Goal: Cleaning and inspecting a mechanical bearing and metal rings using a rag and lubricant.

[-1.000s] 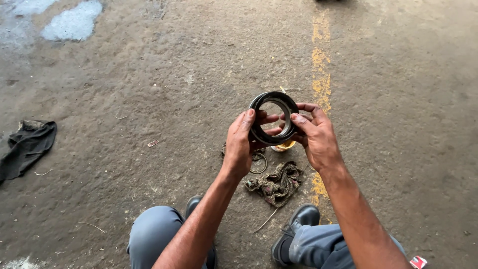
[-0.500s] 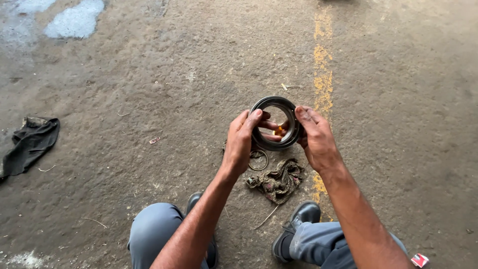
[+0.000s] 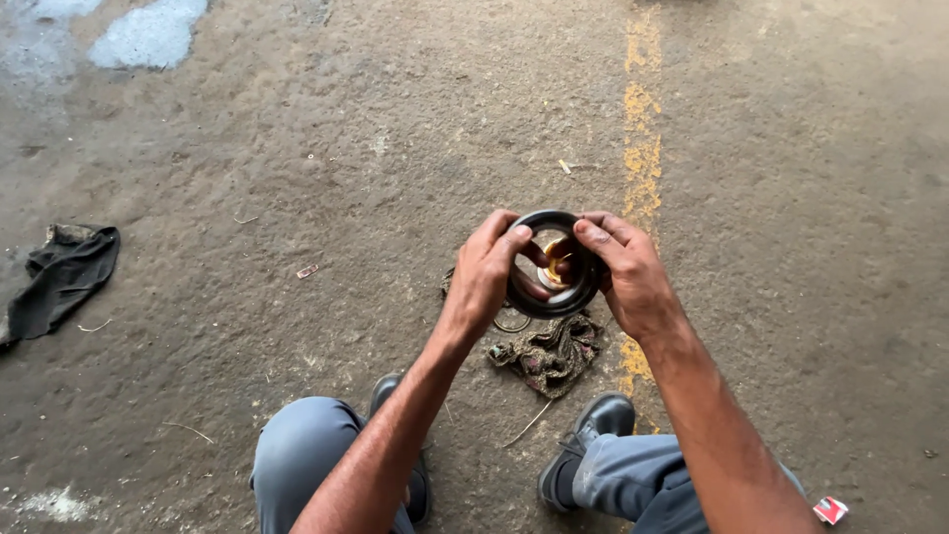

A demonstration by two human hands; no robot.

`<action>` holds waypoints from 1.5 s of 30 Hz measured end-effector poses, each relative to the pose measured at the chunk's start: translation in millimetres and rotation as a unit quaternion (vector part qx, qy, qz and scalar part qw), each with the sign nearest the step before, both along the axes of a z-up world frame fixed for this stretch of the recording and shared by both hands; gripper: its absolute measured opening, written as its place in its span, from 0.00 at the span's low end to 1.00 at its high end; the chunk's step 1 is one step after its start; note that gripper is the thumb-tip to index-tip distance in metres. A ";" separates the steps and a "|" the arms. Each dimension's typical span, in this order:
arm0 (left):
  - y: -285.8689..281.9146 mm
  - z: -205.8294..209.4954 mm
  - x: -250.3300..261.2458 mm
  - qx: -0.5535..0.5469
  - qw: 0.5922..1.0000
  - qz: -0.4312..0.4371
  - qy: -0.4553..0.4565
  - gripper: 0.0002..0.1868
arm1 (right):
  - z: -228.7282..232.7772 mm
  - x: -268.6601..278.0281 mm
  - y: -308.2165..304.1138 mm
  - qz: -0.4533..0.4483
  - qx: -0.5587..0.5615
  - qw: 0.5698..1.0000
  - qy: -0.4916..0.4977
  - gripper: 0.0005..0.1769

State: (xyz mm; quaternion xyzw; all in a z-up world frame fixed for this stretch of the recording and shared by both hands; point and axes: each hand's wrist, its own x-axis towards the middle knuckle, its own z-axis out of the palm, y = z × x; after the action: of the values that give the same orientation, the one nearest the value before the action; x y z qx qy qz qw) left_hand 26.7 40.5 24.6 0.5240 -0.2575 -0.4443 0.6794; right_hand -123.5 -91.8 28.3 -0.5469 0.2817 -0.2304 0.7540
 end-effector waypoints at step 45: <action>-6.3 -15.9 -0.7 0.062 0.988 -0.008 -0.138 0.14 | -7.5 7.5 -2.2 0.028 -0.088 0.993 0.076 0.13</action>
State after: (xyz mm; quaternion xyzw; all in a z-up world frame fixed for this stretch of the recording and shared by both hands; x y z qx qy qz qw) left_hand 26.0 34.2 8.7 0.6197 -0.3245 -0.3881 0.6000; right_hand -116.0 -94.0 20.7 -0.6345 0.3016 -0.1906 0.6857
